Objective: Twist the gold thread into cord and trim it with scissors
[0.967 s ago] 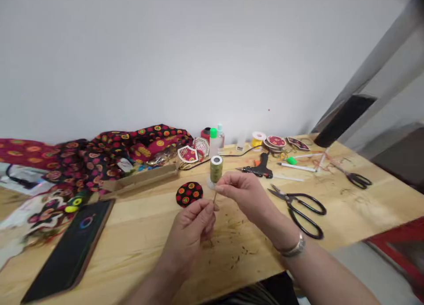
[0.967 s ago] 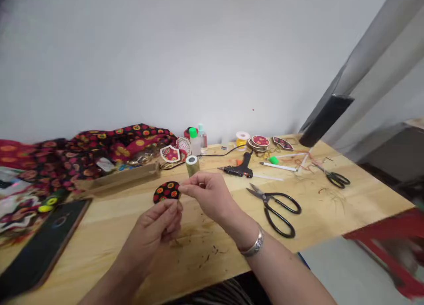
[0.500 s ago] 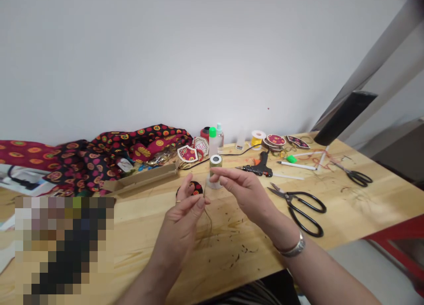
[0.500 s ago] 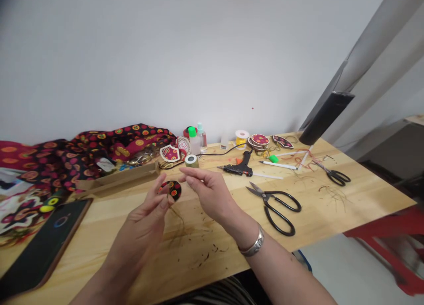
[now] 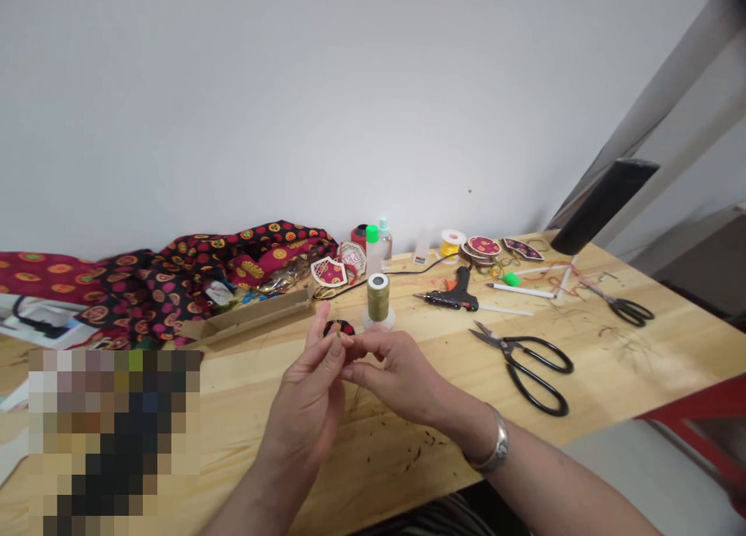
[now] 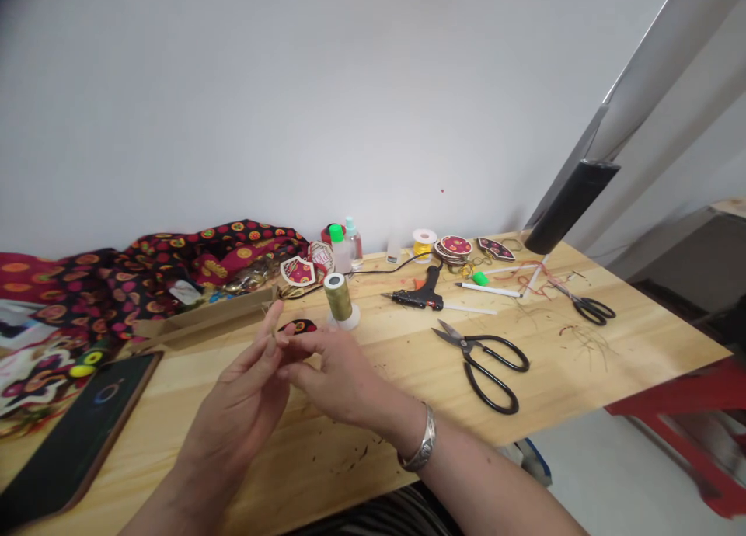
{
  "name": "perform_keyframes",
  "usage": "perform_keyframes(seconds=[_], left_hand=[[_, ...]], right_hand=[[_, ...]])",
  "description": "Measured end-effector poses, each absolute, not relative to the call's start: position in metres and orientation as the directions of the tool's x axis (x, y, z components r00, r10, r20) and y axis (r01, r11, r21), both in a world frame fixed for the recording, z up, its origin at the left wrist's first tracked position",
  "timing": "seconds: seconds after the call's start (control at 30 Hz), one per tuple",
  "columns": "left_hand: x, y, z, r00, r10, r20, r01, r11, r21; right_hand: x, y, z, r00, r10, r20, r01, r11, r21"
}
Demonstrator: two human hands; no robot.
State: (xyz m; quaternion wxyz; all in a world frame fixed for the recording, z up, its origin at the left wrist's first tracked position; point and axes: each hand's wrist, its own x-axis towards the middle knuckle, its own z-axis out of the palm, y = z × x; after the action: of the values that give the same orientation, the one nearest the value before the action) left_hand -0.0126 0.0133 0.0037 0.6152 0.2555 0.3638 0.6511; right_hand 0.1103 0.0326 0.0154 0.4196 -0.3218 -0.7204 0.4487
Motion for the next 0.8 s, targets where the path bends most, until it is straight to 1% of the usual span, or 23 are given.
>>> perform_keyframes(seconds=[0.13, 0.2, 0.3, 0.4, 0.5, 0.6, 0.7, 0.8], left_hand=[[-0.015, 0.015, 0.003, -0.084, 0.983, -0.164, -0.636, 0.074, 0.768], [-0.016, 0.016, 0.004, -0.075, 0.986, -0.152, -0.641, 0.070, 0.765], [-0.019, 0.017, 0.006, -0.073, 0.989, -0.132, -0.657, 0.052, 0.752], [-0.022, 0.015, 0.011, -0.083, 0.990, -0.115, -0.683, 0.027, 0.730], [-0.026, 0.012, 0.017, -0.079, 0.989, -0.123, -0.693, 0.034, 0.720], [-0.028, 0.009, 0.022, -0.096, 0.989, -0.108, -0.684, 0.013, 0.729], [-0.028, 0.007, 0.025, -0.117, 0.992, -0.050, -0.658, -0.040, 0.752], [-0.029, 0.004, 0.025, -0.110, 0.994, 0.013, -0.634, -0.080, 0.769]], right_hand=[[0.110, 0.036, 0.011, -0.390, 0.893, 0.223, 0.021, 0.251, -0.968], [0.111, 0.039, 0.011, -0.373, 0.903, 0.212, 0.004, 0.231, -0.973], [0.112, 0.042, 0.010, -0.367, 0.895, 0.252, 0.011, 0.275, -0.961], [0.115, 0.046, 0.011, -0.355, 0.877, 0.325, 0.108, 0.383, -0.917], [0.118, 0.050, 0.014, -0.357, 0.839, 0.410, 0.247, 0.508, -0.825], [0.121, 0.055, 0.019, -0.416, 0.772, 0.480, 0.353, 0.623, -0.698], [0.125, 0.062, 0.027, -0.525, 0.685, 0.505, 0.448, 0.727, -0.520], [0.128, 0.071, 0.035, -0.609, 0.614, 0.502, 0.520, 0.787, -0.332]])
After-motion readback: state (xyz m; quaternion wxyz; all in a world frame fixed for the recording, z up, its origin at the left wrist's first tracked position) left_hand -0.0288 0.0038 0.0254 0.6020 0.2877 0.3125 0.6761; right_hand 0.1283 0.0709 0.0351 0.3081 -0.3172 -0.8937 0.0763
